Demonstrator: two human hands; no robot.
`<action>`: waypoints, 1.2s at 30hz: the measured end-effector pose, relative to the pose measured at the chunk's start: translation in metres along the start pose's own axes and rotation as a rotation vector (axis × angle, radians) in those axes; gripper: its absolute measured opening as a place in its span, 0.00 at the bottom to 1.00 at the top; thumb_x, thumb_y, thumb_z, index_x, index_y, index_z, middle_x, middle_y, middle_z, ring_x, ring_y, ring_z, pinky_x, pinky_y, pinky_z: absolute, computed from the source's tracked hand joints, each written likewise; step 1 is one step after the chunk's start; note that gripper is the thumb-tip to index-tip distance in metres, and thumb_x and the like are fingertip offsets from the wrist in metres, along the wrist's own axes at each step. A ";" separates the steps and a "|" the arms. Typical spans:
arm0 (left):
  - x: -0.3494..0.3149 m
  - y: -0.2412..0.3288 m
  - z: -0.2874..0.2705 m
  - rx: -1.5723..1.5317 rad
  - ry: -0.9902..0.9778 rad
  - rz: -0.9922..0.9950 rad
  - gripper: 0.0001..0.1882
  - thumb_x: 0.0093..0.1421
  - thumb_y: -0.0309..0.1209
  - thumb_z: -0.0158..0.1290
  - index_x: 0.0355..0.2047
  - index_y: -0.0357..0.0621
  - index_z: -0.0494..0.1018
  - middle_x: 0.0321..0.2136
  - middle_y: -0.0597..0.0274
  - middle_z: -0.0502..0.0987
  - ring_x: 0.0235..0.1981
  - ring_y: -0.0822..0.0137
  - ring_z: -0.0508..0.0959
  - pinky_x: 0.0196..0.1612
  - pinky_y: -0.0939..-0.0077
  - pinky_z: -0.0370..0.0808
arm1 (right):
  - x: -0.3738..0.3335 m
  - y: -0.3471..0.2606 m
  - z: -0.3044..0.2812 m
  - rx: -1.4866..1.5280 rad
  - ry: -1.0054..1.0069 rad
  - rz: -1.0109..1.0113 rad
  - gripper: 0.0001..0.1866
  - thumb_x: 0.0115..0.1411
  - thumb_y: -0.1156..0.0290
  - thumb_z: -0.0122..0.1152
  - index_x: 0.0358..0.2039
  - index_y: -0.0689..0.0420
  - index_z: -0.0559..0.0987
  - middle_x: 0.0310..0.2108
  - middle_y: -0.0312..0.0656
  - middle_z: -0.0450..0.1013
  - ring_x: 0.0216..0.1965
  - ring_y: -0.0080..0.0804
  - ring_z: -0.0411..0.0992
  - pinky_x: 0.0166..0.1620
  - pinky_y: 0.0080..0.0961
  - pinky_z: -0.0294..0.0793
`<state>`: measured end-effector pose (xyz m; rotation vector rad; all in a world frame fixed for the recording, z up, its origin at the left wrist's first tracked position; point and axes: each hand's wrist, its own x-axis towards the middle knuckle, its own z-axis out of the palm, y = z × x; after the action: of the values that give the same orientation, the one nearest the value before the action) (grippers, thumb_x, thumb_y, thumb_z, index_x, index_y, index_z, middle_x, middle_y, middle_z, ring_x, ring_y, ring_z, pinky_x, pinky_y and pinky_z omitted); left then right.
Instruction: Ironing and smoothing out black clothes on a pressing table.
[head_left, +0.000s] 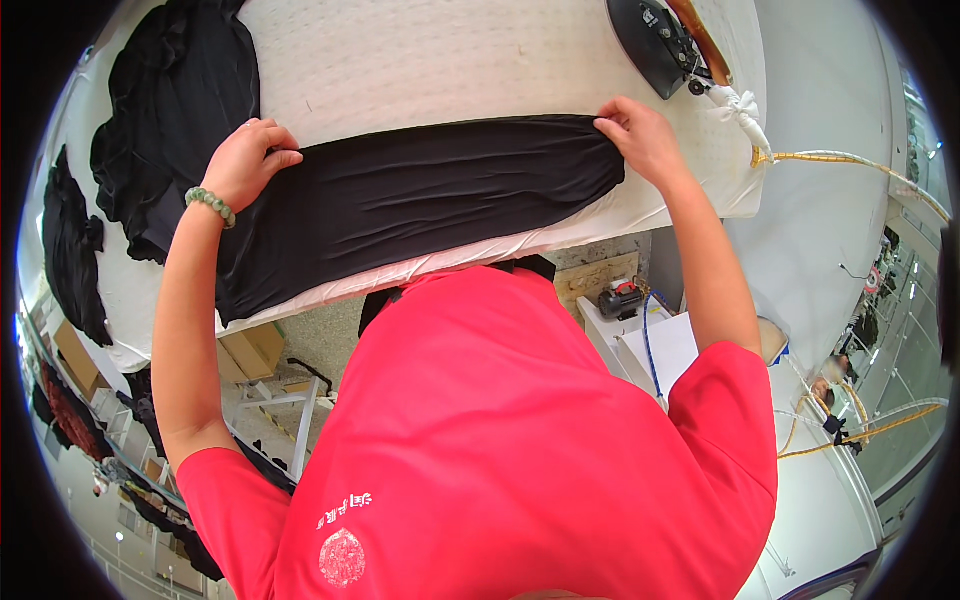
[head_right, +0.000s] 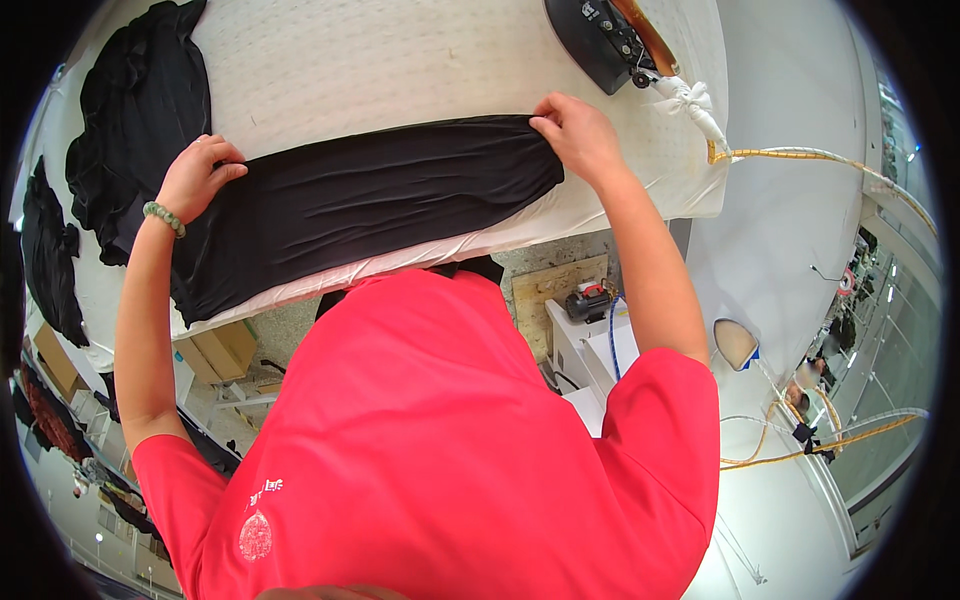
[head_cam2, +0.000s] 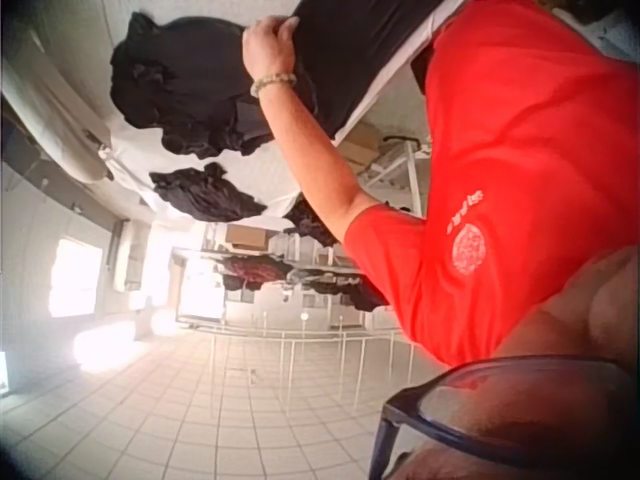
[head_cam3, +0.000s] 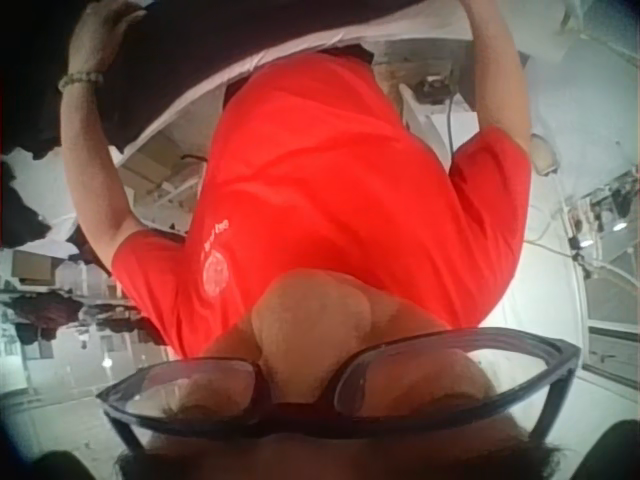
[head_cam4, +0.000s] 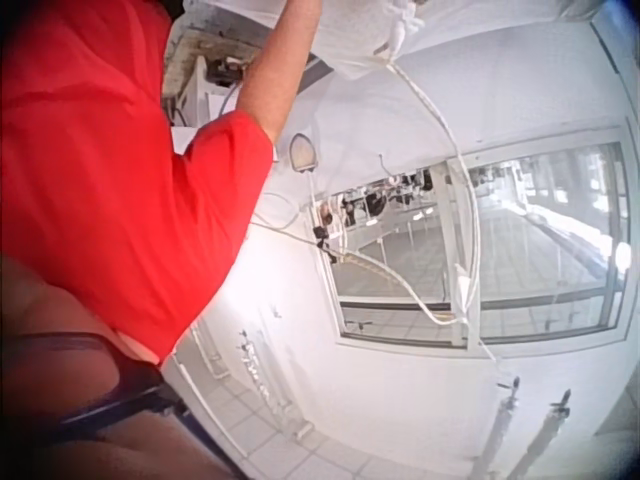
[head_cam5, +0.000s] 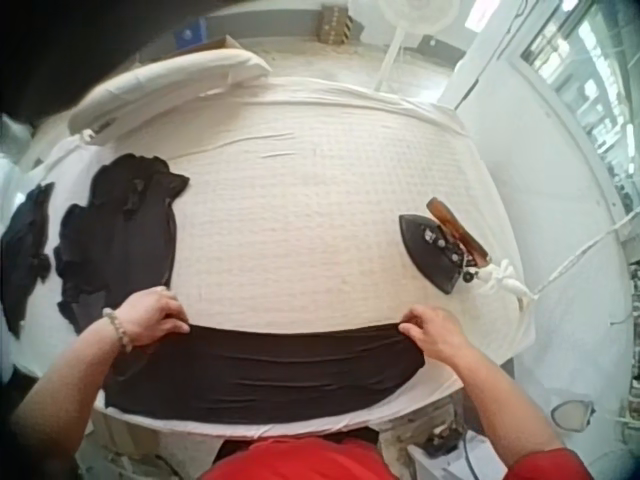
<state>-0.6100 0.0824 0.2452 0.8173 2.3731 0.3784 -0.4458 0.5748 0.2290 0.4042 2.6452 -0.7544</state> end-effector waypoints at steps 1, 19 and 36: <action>0.001 -0.001 0.001 -0.013 -0.003 -0.020 0.08 0.60 0.33 0.63 0.32 0.41 0.80 0.31 0.58 0.78 0.40 0.57 0.76 0.45 0.64 0.73 | 0.001 0.003 -0.003 -0.002 -0.012 -0.012 0.10 0.61 0.65 0.65 0.37 0.57 0.82 0.31 0.45 0.81 0.35 0.41 0.79 0.40 0.35 0.77; -0.002 0.017 0.040 0.159 0.413 -0.087 0.08 0.59 0.32 0.62 0.34 0.42 0.78 0.35 0.60 0.79 0.41 0.55 0.78 0.44 0.61 0.74 | 0.035 0.014 -0.015 -0.078 -0.004 0.016 0.13 0.63 0.64 0.64 0.35 0.63 0.81 0.27 0.43 0.79 0.29 0.32 0.76 0.36 0.29 0.74; 0.111 0.298 0.168 0.108 0.517 0.325 0.19 0.64 0.31 0.48 0.54 0.38 0.75 0.64 0.51 0.71 0.66 0.55 0.69 0.69 0.54 0.62 | 0.040 0.018 -0.027 -0.077 -0.184 -0.005 0.15 0.65 0.63 0.61 0.35 0.66 0.81 0.25 0.46 0.80 0.23 0.32 0.81 0.30 0.29 0.78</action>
<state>-0.4387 0.3945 0.1945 1.2896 2.7479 0.6649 -0.4821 0.6111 0.2262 0.2928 2.4948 -0.6558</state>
